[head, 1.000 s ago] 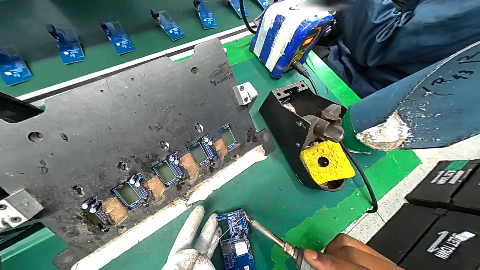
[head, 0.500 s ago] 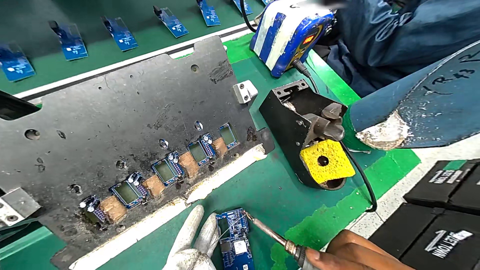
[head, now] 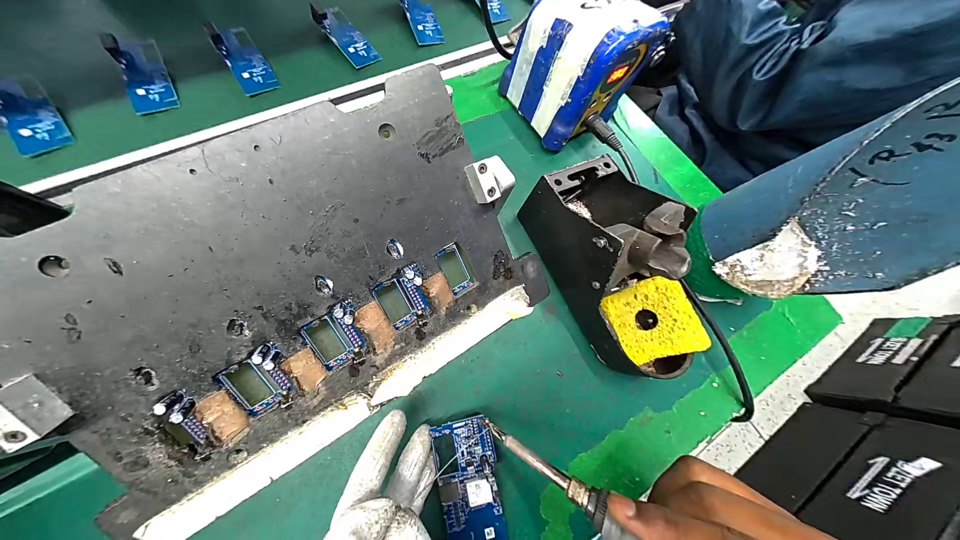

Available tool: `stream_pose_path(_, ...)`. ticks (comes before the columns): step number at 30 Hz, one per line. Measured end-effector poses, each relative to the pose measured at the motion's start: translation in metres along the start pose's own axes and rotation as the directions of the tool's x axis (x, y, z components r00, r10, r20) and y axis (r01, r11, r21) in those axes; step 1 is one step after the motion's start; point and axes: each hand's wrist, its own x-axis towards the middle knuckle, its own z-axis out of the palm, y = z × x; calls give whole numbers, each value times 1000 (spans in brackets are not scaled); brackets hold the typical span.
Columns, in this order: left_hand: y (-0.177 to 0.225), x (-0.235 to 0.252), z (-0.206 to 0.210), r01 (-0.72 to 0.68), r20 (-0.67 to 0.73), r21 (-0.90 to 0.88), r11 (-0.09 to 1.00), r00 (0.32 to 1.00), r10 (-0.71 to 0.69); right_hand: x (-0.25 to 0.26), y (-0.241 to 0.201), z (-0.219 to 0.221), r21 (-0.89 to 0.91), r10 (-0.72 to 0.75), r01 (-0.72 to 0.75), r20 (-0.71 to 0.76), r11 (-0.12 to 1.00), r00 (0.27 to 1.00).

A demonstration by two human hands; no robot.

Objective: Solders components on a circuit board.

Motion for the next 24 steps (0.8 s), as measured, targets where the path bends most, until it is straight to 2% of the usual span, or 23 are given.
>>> stream_pose_path(3, 2, -2, 0, 40, -2, -7, 999, 999, -40, 1, -1, 0, 3, 0, 0, 11, 1000, 1000)
stream_pose_path(15, -1, -5, 3, 43, -15, 14, 999, 999, -43, 2, -1, 0, -10, 1, 0, 28, 1000, 1000)
stream_pose_path(18, -1, -2, 3, 3, -6, 9, 1000, 1000, -3, 2, 0, 0, -5, -3, 3, 24, 1000, 1000)
stream_pose_path(20, 21, 14, 10, 7, -12, 47, 999, 1000, -7, 2, -1, 0, -6, -4, 4, 25, 1000, 1000)
stream_pose_path(22, 52, 36, 20, 72, -34, 132, 989, 997, -68, 4, -2, 0, -10, -4, 4, 26, 1000, 1000)
stream_pose_path(24, 58, 40, 23, 83, -54, 136, 987, 996, -76, 4, -2, 0, -10, -4, 4, 25, 1000, 1000)
